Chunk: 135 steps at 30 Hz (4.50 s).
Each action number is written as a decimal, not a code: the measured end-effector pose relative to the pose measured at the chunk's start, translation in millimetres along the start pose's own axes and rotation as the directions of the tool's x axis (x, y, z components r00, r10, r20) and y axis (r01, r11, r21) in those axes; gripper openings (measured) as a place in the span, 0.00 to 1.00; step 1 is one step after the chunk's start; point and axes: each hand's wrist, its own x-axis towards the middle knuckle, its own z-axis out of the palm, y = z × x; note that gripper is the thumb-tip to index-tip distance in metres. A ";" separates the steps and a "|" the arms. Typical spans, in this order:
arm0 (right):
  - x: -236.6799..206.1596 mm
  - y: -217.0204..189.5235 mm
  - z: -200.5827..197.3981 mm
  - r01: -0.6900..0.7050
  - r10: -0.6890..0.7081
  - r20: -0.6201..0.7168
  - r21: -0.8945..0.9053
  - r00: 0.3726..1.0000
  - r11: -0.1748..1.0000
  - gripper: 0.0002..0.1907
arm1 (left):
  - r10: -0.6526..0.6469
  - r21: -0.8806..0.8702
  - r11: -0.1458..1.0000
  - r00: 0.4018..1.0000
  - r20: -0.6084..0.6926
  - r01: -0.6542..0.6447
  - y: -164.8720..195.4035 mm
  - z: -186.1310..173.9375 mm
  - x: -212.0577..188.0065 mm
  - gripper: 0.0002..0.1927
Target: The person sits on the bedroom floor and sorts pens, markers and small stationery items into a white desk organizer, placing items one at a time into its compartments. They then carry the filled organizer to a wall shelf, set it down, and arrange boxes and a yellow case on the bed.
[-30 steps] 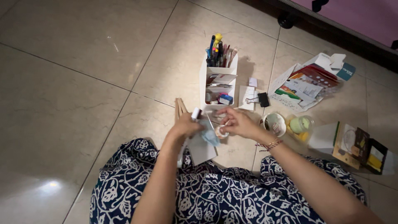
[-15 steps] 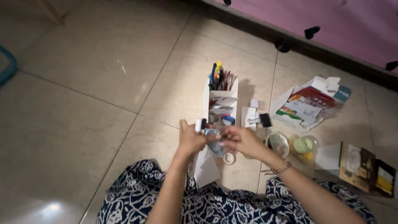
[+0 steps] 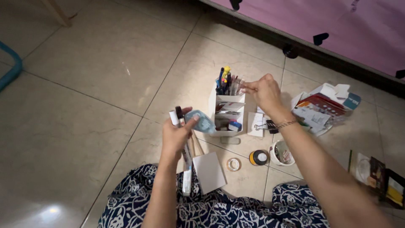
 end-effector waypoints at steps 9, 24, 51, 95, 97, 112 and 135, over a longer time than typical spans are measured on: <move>-56.1 -16.5 -3.3 -0.155 0.085 0.419 0.134 0.904 0.979 0.14 | -0.005 -0.083 0.997 0.996 -0.089 -0.002 -8.1 -13.9 12.5 0.21; -53.4 -34.6 20.3 -0.067 -0.029 0.301 0.305 0.953 0.950 0.16 | -0.371 -0.445 0.456 0.619 0.692 0.771 -51.9 -1.8 50.2 0.07; -159.3 -22.9 38.3 0.007 -0.154 0.723 0.201 0.673 0.980 0.09 | -0.439 -0.017 0.885 0.848 0.297 0.464 -18.9 18.1 50.6 0.12; -44.2 -20.2 14.4 -0.193 0.128 0.239 0.271 0.962 0.943 0.09 | 0.474 0.761 0.400 0.826 0.306 -0.511 -30.4 93.7 40.3 0.15; -43.8 -22.4 8.7 -0.198 0.128 0.247 0.287 0.961 0.937 0.10 | 0.486 0.727 0.513 0.852 0.193 -0.457 -25.9 87.8 33.9 0.10; -43.0 -27.7 11.9 0.118 -0.158 0.274 0.156 0.949 0.981 0.10 | 0.246 0.588 0.789 0.968 -0.039 -0.177 -24.4 2.5 -5.5 0.08; -175.7 9.0 15.2 -0.001 0.054 0.723 -0.074 0.689 0.997 0.28 | -0.331 0.970 0.244 0.939 0.097 -0.014 -30.9 -4.3 -26.9 0.38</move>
